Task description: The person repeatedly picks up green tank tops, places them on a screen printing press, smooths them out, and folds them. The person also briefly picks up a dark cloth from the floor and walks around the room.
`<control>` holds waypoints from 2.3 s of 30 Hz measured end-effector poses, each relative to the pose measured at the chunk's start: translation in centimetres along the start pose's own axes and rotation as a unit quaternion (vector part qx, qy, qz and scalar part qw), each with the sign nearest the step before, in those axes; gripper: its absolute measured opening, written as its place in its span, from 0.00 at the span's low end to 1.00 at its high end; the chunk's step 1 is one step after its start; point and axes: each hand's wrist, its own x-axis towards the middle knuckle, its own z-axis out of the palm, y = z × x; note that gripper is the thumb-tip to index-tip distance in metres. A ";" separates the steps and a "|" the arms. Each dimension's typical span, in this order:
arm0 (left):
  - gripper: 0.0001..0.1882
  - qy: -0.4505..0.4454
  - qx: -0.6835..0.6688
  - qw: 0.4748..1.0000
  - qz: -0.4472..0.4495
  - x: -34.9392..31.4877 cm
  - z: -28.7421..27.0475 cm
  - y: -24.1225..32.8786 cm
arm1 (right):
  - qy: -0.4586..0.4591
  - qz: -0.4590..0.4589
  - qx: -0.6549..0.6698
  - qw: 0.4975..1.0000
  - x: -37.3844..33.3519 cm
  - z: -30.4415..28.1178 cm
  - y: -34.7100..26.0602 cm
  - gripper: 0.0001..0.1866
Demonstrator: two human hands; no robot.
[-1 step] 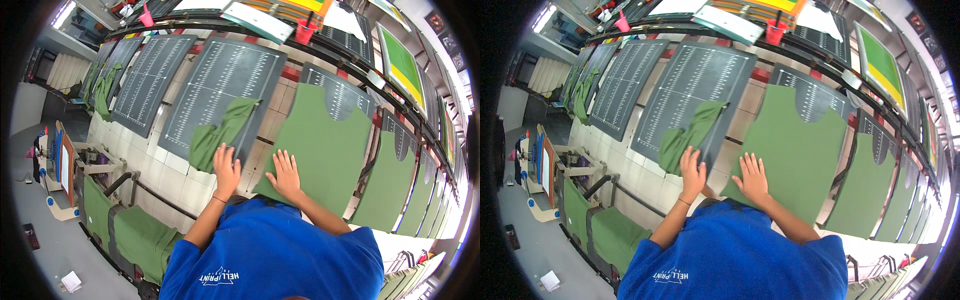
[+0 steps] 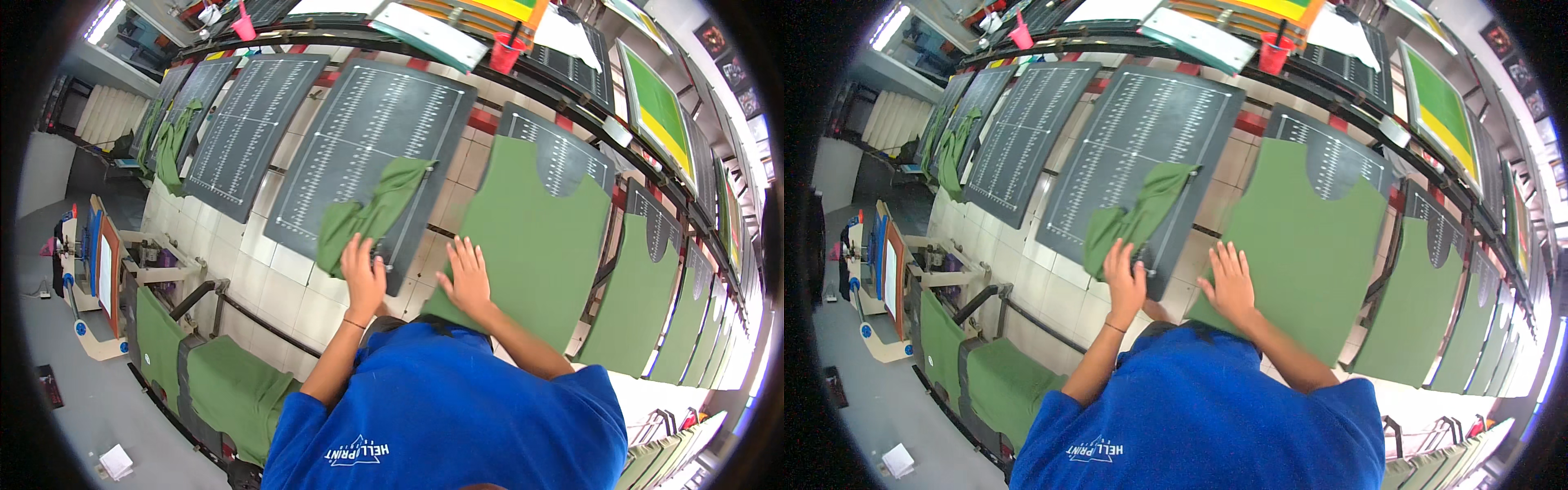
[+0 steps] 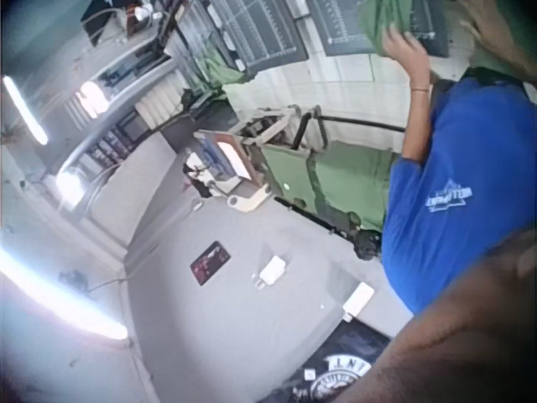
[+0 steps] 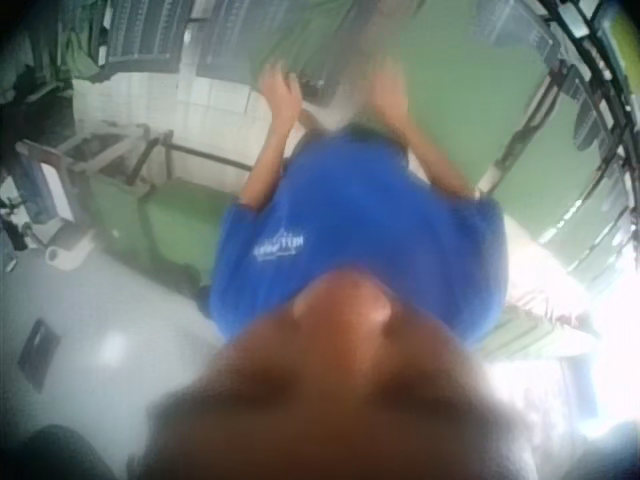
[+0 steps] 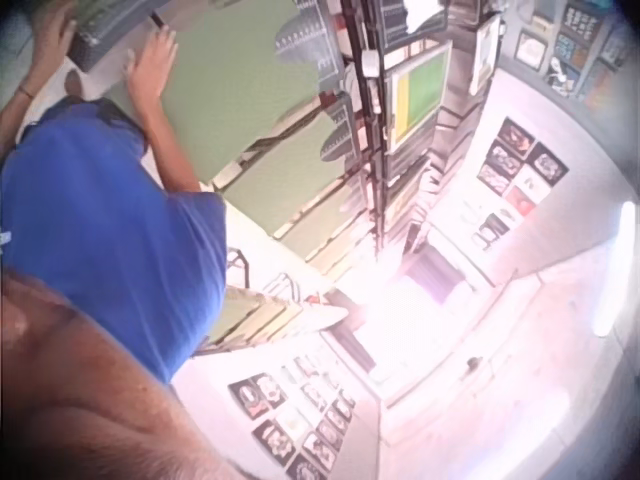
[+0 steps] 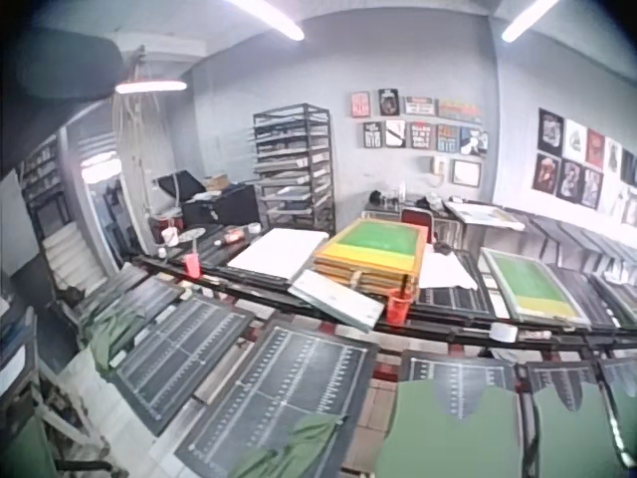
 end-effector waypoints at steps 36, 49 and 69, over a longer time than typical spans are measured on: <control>0.18 -0.090 -0.085 0.979 -0.160 11.4 -12.2 -29.2 | -0.127 0.163 0.268 0.941 24.1 4.8 -28.1 0.19; 0.12 -0.104 -0.396 0.866 -0.288 12.8 -13.8 -28.6 | 0.306 0.259 0.209 0.892 21.6 5.3 -28.6 0.13; 0.13 -0.221 -0.659 0.707 -0.130 38.7 -23.7 -18.1 | 0.329 0.123 0.803 0.482 20.1 -14.2 -17.3 0.19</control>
